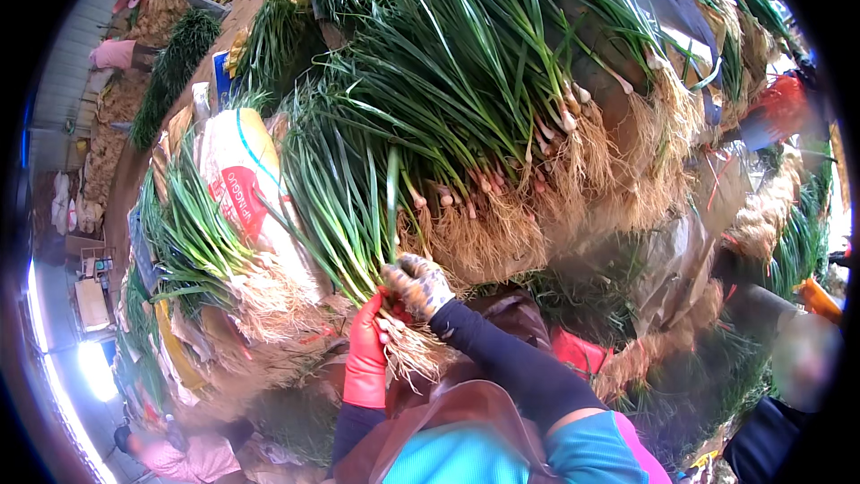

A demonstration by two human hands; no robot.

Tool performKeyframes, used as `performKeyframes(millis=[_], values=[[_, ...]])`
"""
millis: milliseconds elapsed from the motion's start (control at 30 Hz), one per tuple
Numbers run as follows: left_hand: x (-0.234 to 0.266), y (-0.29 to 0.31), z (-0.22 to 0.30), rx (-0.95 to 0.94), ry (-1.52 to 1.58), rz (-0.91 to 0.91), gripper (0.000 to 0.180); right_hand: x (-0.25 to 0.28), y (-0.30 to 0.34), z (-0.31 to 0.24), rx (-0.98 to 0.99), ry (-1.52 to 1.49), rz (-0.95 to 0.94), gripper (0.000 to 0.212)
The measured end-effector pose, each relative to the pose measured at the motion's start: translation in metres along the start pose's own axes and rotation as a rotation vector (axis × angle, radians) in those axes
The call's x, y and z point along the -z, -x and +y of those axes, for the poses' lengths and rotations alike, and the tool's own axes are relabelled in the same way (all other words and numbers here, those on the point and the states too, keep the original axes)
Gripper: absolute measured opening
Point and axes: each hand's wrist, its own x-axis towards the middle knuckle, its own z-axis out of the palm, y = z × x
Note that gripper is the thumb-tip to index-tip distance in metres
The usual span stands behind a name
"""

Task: The person picks up bunches of leeks from a large pile, aligns them, and places them into bundles for processing.

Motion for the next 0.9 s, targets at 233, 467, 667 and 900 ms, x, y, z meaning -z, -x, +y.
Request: performKeyframes(millis=[233, 467, 667, 900], values=[[-0.006, 0.003, 0.008, -0.042, 0.109, -0.203, 0.034, 0.1, -0.005, 0.008, 0.026, 1.047, -0.402, 0.019], [-0.026, -0.001, 0.02, 0.029, 0.11, -0.378, 0.06, 0.074, -0.047, -0.03, 0.372, 1.318, -0.044, 0.022], [-0.041, 0.001, 0.037, -0.139, 0.273, -0.525, 0.046, 0.044, -0.107, -0.038, 0.043, 1.335, 0.126, 0.03], [-0.041, -0.033, 0.017, 0.065, 0.172, -0.396, 0.033, 0.057, 0.0, -0.027, 0.182, 1.209, -0.259, 0.034]])
